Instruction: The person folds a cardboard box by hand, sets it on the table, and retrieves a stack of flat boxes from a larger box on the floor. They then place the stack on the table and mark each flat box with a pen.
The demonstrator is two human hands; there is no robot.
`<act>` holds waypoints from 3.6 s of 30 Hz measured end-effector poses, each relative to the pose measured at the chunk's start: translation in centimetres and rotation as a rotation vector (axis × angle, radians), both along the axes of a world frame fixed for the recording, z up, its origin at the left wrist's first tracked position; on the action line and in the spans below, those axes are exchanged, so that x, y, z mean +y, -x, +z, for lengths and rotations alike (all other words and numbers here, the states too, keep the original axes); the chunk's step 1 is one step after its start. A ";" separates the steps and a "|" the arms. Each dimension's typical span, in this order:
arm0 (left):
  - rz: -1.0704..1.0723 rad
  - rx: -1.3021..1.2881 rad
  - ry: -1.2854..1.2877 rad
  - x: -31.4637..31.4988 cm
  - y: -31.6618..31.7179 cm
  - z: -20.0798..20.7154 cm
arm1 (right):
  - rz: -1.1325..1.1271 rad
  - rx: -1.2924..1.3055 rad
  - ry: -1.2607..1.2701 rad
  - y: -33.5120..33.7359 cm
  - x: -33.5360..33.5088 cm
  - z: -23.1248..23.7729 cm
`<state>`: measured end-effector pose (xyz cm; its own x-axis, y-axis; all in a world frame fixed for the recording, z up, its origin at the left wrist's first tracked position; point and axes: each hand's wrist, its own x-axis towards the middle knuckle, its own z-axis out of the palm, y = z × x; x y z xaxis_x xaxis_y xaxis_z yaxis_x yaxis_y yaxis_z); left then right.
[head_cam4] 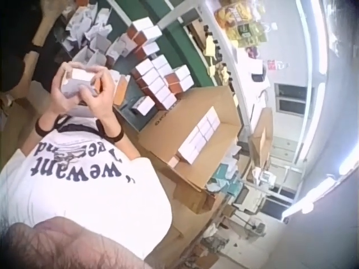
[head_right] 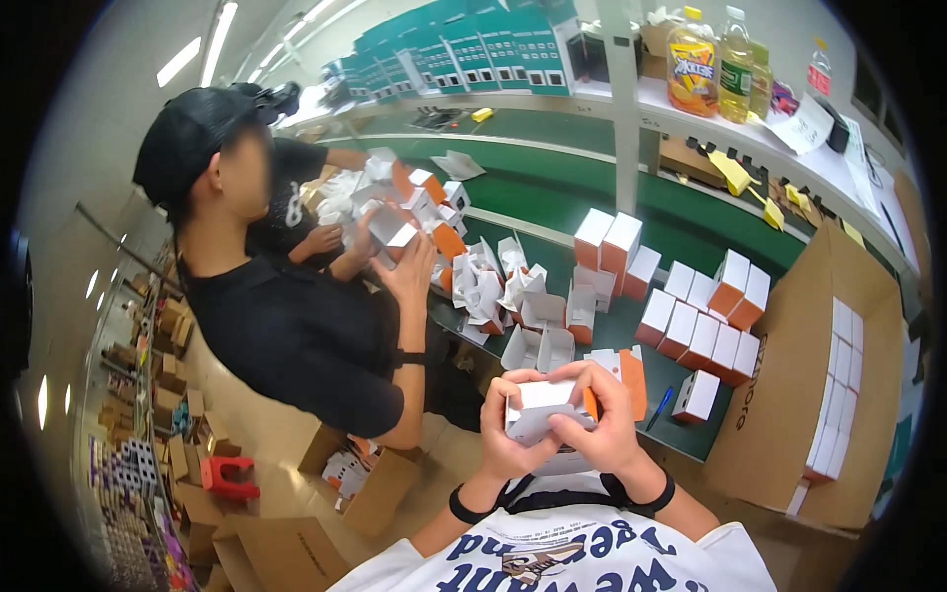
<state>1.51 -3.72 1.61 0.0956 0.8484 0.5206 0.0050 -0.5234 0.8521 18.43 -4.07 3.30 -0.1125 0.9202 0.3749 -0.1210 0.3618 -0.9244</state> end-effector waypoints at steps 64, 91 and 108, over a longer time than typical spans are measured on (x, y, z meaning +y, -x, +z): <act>-0.005 0.031 -0.006 0.6 -1.5 -3.3 | -0.014 0.001 0.218 -1.4 -0.6 0.0; 0.344 0.221 0.836 10.9 1.9 -25.3 | 0.104 -0.208 1.267 -3.9 13.7 -22.5; 0.149 0.371 0.888 7.1 4.6 -29.4 | -0.446 -1.144 0.657 -6.7 10.6 -28.0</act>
